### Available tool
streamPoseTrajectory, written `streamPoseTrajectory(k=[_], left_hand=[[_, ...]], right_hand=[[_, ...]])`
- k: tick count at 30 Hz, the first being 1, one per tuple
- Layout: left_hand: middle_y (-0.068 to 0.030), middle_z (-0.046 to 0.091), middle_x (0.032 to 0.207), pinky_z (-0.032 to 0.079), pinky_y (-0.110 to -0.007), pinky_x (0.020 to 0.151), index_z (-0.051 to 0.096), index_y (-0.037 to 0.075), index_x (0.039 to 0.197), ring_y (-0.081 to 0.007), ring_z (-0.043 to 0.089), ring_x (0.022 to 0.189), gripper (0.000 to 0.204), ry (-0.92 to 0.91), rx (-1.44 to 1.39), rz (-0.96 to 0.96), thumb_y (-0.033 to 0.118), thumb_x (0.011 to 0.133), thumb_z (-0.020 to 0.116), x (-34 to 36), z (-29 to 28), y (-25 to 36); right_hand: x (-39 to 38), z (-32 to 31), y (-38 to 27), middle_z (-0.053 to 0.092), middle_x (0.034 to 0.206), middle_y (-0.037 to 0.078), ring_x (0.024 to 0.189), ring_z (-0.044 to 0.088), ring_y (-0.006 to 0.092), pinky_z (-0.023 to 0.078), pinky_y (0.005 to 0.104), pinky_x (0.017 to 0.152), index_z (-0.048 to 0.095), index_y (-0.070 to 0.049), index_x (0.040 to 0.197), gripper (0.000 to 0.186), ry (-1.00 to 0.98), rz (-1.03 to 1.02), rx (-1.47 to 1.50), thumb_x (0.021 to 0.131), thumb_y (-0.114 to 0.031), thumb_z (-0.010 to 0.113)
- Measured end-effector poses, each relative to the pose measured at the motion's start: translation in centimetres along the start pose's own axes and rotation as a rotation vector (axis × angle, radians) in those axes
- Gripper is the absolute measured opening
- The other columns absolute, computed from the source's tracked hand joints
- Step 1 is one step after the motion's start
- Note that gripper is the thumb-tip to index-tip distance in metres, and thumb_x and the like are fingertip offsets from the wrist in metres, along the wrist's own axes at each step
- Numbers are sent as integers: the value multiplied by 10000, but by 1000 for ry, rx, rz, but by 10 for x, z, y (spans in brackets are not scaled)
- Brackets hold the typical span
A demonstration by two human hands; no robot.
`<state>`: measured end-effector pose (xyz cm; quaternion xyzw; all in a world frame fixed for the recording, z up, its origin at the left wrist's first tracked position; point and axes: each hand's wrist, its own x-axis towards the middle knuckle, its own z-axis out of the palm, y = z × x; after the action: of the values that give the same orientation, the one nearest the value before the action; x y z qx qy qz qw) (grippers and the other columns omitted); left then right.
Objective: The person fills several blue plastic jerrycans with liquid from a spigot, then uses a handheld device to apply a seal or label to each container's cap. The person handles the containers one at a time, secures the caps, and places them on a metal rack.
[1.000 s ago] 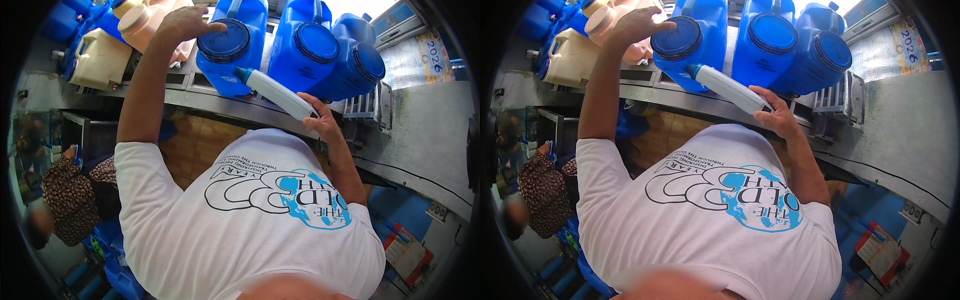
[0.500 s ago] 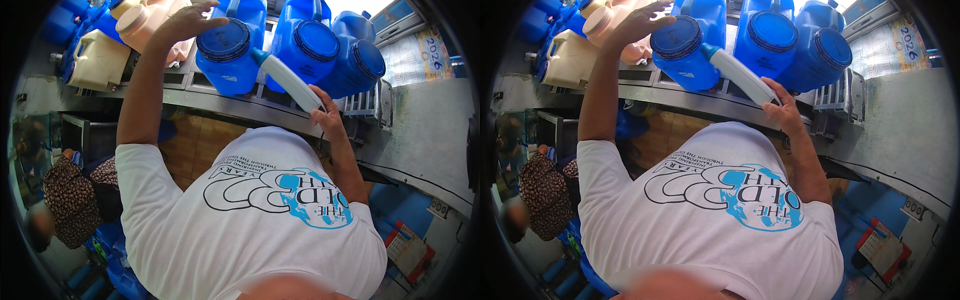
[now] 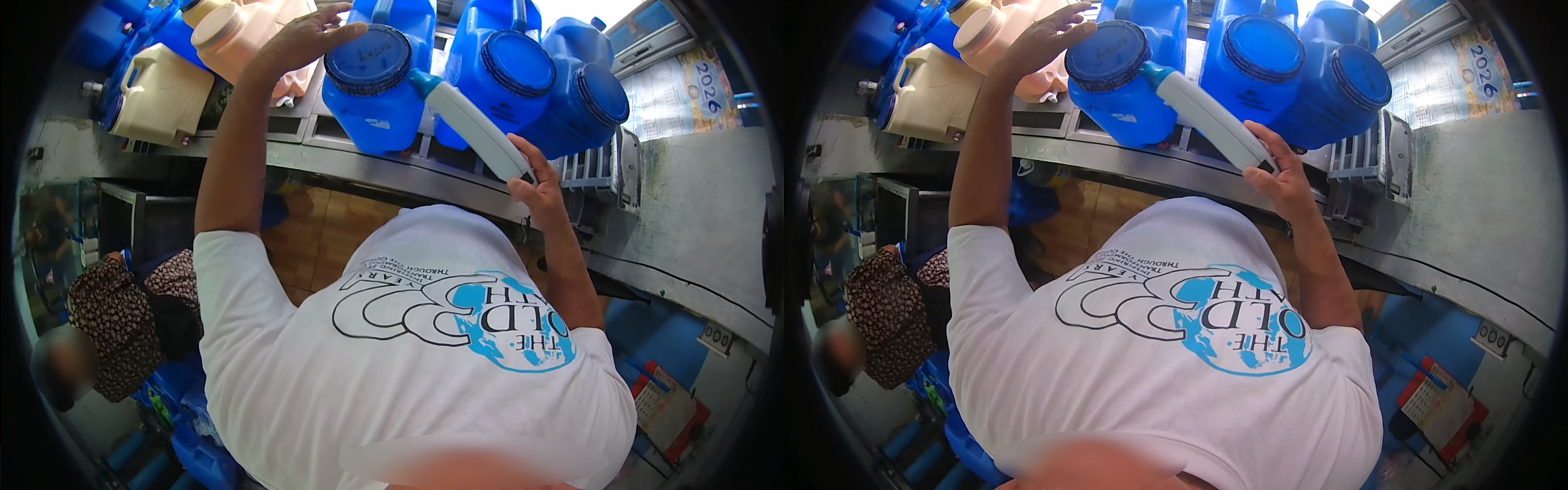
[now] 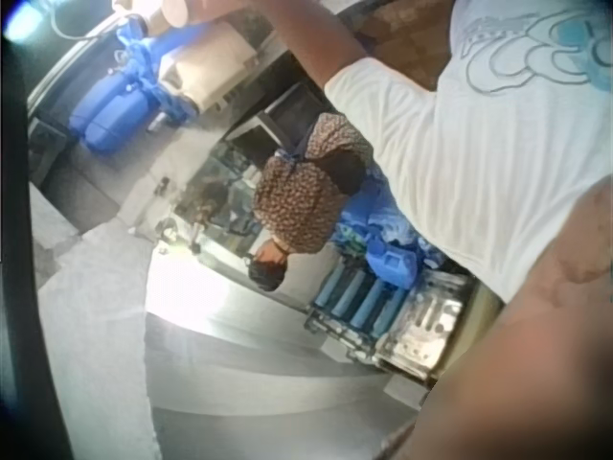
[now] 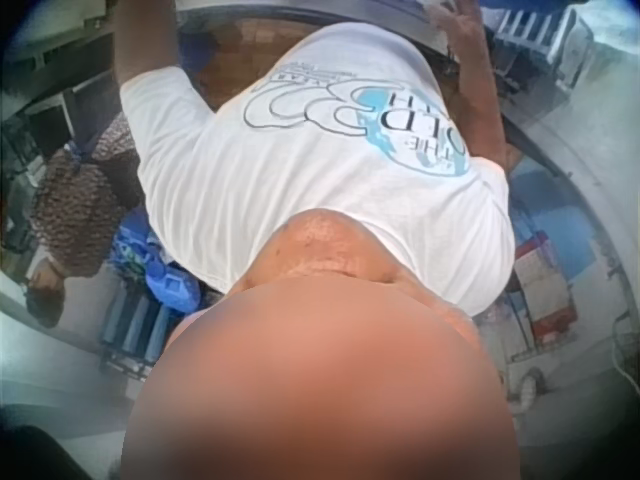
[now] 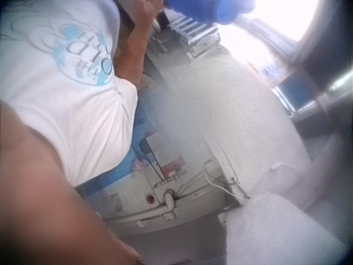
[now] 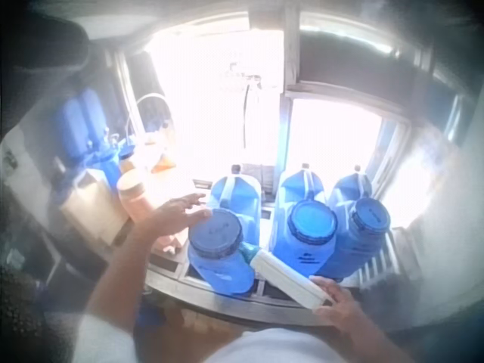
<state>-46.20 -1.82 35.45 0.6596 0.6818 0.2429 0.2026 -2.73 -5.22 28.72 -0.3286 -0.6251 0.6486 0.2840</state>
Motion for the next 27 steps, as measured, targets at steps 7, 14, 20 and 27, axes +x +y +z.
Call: streamPoseTrajectory(k=[7, 14, 20, 27], left_hand=[[-134, 704, 1075, 501, -312, 901, 598, 23, 1285, -199, 663, 1012, 581, 211, -346, 12, 491, 941, 604, -15, 31, -34], [-157, 662, 1153, 392, -339, 1032, 517, 10, 1339, -205, 603, 1072, 601, 339, -525, -34, 491, 978, 501, -48, 32, -51], [-220, 526, 1346, 412, -347, 1039, 294, 63, 1499, -239, 551, 1183, 836, 383, -480, 53, 408, 857, 704, -52, 76, -37], [-159, 524, 1347, 439, -354, 1001, 241, -4, 1495, -211, 557, 1160, 950, 339, -648, -59, 330, 804, 801, -62, 74, -52]], right_hand=[[3, 26, -5, 594, 1200, 93, 1073, 553, 161, 434, 303, 953, 492, -76, 1400, 619, -150, -292, -290, 820, -157, 692], [11, 21, -8, 616, 1149, 85, 977, 585, 158, 478, 309, 887, 502, -111, 1393, 592, -113, -334, -284, 844, -181, 713], [6, -13, -5, 627, 1176, 167, 719, 555, 79, 480, 226, 626, 445, -109, 1439, 593, -18, -208, 316, 897, -227, 655], [-67, -180, -23, 520, 1332, 253, 816, 587, 177, 506, 304, 701, 392, -82, 1444, 565, 313, -345, 622, 944, -267, 580]])
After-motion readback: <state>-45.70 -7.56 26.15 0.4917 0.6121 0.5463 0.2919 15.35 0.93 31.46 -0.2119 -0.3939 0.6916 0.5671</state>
